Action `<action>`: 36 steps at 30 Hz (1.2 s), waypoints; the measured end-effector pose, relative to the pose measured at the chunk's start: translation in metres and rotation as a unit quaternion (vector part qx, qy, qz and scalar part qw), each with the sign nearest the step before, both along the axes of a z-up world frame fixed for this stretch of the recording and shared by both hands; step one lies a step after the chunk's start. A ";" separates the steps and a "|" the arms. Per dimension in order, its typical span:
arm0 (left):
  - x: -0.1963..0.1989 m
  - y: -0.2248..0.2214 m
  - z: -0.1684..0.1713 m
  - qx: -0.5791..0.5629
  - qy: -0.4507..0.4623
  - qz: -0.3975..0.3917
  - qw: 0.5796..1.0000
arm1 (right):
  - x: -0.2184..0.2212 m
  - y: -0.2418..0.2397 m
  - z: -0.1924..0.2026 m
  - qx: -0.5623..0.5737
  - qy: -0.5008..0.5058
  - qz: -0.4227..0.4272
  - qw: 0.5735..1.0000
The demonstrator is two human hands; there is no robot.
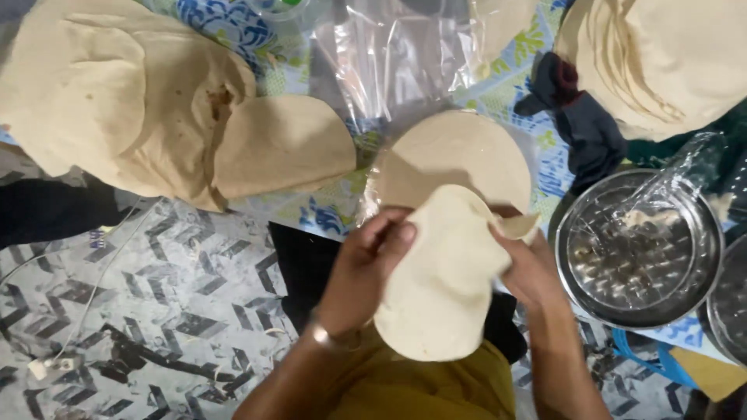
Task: The person organizes stacks of flatbread and places them into plastic bags by hand.
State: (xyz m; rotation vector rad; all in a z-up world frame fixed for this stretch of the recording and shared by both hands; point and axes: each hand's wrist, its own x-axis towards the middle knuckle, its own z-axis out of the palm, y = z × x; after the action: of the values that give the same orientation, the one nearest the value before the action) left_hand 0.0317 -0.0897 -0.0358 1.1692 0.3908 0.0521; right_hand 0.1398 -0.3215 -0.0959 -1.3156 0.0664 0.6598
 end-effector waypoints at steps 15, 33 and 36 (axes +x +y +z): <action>0.088 0.027 -0.098 0.394 -0.005 0.003 0.919 | 0.070 -0.024 -0.025 -0.422 -0.230 0.048 0.876; 0.096 -0.015 -0.139 0.662 -0.060 0.095 0.741 | 0.050 0.001 -0.040 -0.498 -0.405 -0.004 0.767; 0.091 -0.037 -0.135 0.671 -0.094 0.036 0.734 | 0.036 0.015 -0.043 -0.468 -0.498 0.036 0.729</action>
State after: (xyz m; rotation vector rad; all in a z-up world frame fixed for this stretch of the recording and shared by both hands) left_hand 0.1229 -0.1266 -0.1706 2.5660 0.1678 0.6048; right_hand 0.1761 -0.3065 -0.1389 -2.5288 -0.6153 -0.1808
